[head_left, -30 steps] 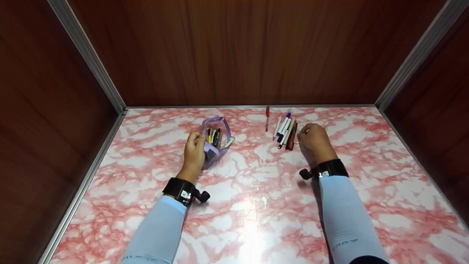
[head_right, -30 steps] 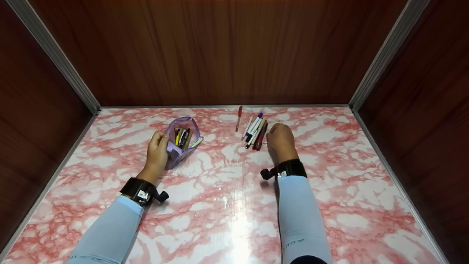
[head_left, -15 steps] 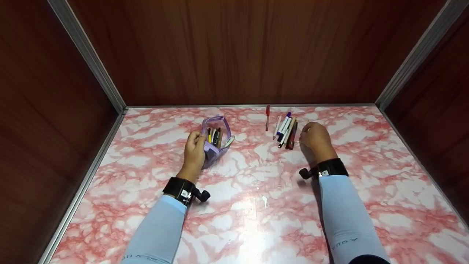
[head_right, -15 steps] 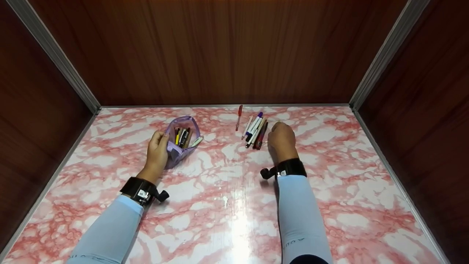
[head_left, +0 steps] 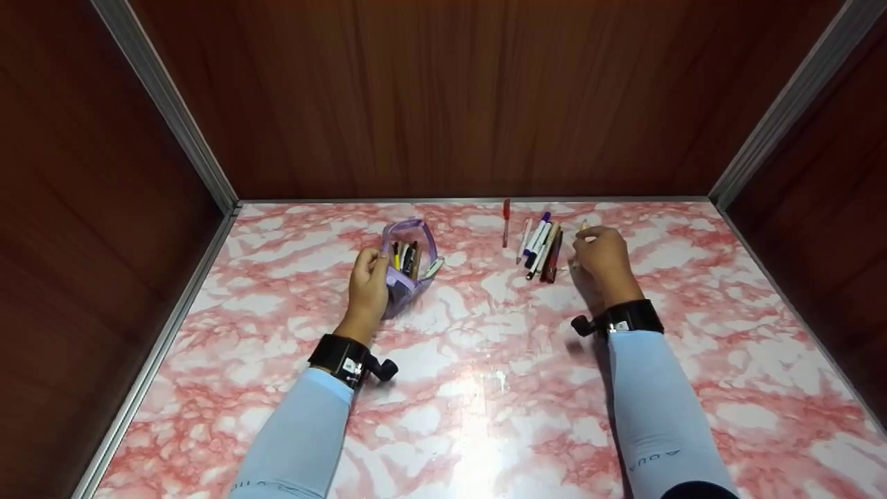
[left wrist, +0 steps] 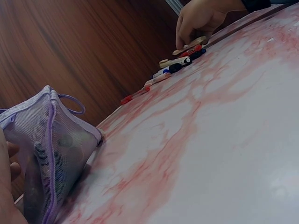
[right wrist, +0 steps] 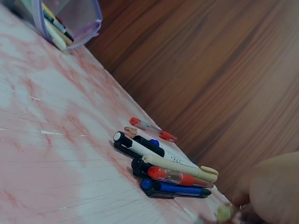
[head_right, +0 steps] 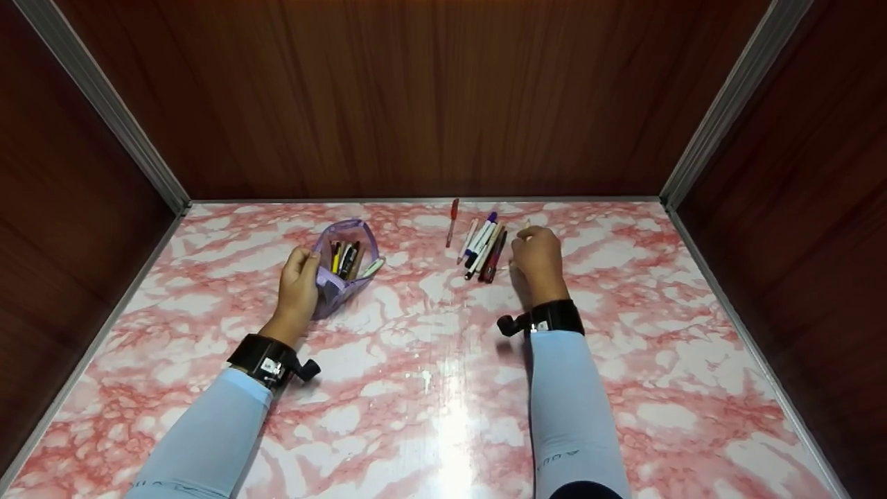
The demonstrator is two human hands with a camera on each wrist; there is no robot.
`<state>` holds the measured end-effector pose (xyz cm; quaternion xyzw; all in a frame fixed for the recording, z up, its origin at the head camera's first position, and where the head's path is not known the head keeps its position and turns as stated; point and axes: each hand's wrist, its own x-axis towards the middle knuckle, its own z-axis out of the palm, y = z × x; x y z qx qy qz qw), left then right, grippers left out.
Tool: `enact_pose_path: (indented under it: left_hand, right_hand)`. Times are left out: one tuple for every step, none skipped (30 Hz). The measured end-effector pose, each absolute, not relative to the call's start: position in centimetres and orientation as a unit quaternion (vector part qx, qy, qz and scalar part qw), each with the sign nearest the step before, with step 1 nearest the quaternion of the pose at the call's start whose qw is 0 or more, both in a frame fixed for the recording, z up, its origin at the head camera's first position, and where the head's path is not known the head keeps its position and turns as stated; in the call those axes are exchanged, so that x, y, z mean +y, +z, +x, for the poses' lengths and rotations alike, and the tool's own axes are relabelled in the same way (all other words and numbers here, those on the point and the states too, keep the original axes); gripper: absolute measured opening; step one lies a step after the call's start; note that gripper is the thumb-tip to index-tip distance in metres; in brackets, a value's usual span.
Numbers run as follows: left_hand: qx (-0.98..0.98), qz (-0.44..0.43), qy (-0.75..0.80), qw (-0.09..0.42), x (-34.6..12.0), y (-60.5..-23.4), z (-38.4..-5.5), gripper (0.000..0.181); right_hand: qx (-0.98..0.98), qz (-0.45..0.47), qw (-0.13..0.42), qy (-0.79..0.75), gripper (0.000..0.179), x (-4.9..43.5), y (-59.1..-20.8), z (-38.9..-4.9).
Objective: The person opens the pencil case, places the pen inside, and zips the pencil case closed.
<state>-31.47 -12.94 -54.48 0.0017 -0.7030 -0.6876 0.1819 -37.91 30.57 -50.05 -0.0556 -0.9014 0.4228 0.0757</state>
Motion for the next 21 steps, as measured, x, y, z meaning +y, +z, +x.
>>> enact_pose_path:
  left_hand:
    - [-0.702,0.003,-0.688,0.182,-13.0,-54.5,-31.5,0.015]
    - [-0.701,0.003,-0.689,0.183,-13.0,-54.5,-31.6,0.015]
    - [-0.701,0.003,-0.690,0.184,-13.0,-54.5,-31.6,0.014]
    - [-0.699,0.003,-0.691,0.184,-13.0,-54.5,-31.6,0.014]
    - [-0.697,0.002,-0.693,0.183,-12.9,-54.5,-31.6,0.014]
    - [-0.696,0.001,-0.695,0.184,-12.9,-54.5,-31.6,0.014]
    - [-0.694,0.001,-0.696,0.184,-12.9,-54.5,-31.6,0.014]
    - [-0.693,0.000,-0.698,0.184,-12.9,-54.5,-31.6,0.014]
    - [-0.691,-0.001,-0.699,0.183,-12.9,-54.5,-31.6,0.014]
    - [-0.690,-0.002,-0.701,0.183,-12.9,-54.5,-31.6,0.015]
    - [-0.689,-0.003,-0.701,0.182,-12.9,-54.5,-31.6,0.015]
    - [-0.689,-0.003,-0.701,0.183,-12.9,-54.5,-31.6,0.015]
    - [-0.690,-0.004,-0.700,0.183,-12.9,-54.6,-31.6,0.016]
    - [-0.691,-0.005,-0.699,0.183,-12.9,-54.6,-31.6,0.016]
    - [-0.691,-0.006,-0.699,0.183,-12.9,-54.7,-31.7,0.016]
    - [-0.691,-0.007,-0.700,0.183,-12.9,-54.7,-31.7,0.016]
    - [-0.691,-0.007,-0.699,0.182,-12.9,-54.7,-31.7,0.017]
    - [-0.691,-0.006,-0.700,0.181,-12.9,-54.6,-31.7,0.016]
    - [-0.691,-0.007,-0.700,0.179,-12.9,-54.6,-31.7,0.016]
    - [-0.690,-0.007,-0.702,0.178,-12.9,-54.6,-31.7,0.016]
    - [-0.689,-0.007,-0.703,0.177,-12.9,-54.5,-31.7,0.016]
  right_hand:
    - [-0.893,-0.057,0.080,0.440,0.039,30.5,-50.0,-37.9]
    - [-0.885,-0.057,0.088,0.454,0.039,30.4,-49.8,-37.9]
    - [-0.876,-0.055,0.091,0.470,0.039,30.3,-49.7,-37.9]
    - [-0.868,-0.054,0.095,0.484,0.039,30.2,-49.5,-37.8]
    - [-0.861,-0.051,0.099,0.496,0.039,30.0,-49.3,-37.8]
    - [-0.855,-0.049,0.102,0.507,0.039,29.8,-49.1,-37.8]
    - [-0.850,-0.047,0.106,0.514,0.038,29.5,-48.9,-37.8]
    - [-0.844,-0.045,0.110,0.523,0.036,29.1,-48.7,-37.9]
    - [-0.837,-0.041,0.112,0.534,0.035,28.7,-48.5,-37.9]
    - [-0.831,-0.037,0.116,0.543,0.034,28.3,-48.3,-37.9]
    - [-0.821,-0.031,0.115,0.559,0.033,27.8,-48.2,-38.0]
    - [-0.809,-0.026,0.111,0.576,0.032,27.2,-48.0,-37.9]
    - [-0.798,-0.021,0.109,0.592,0.031,26.6,-48.0,-37.9]
    - [-0.792,-0.016,0.107,0.601,0.030,26.0,-47.9,-37.8]
    - [-0.784,-0.009,0.103,0.612,0.029,25.3,-47.8,-37.7]
    - [-0.779,-0.001,0.101,0.619,0.028,24.6,-47.8,-37.6]
    - [-0.778,0.008,0.099,0.620,0.027,23.8,-47.8,-37.5]
    - [-0.782,0.016,0.101,0.615,0.026,23.0,-47.8,-37.3]
    - [-0.786,0.024,0.101,0.610,0.025,22.3,-47.8,-37.2]
    - [-0.787,0.033,0.100,0.608,0.026,21.4,-47.9,-37.1]
    - [-0.785,0.043,0.097,0.610,0.027,20.5,-47.9,-37.0]
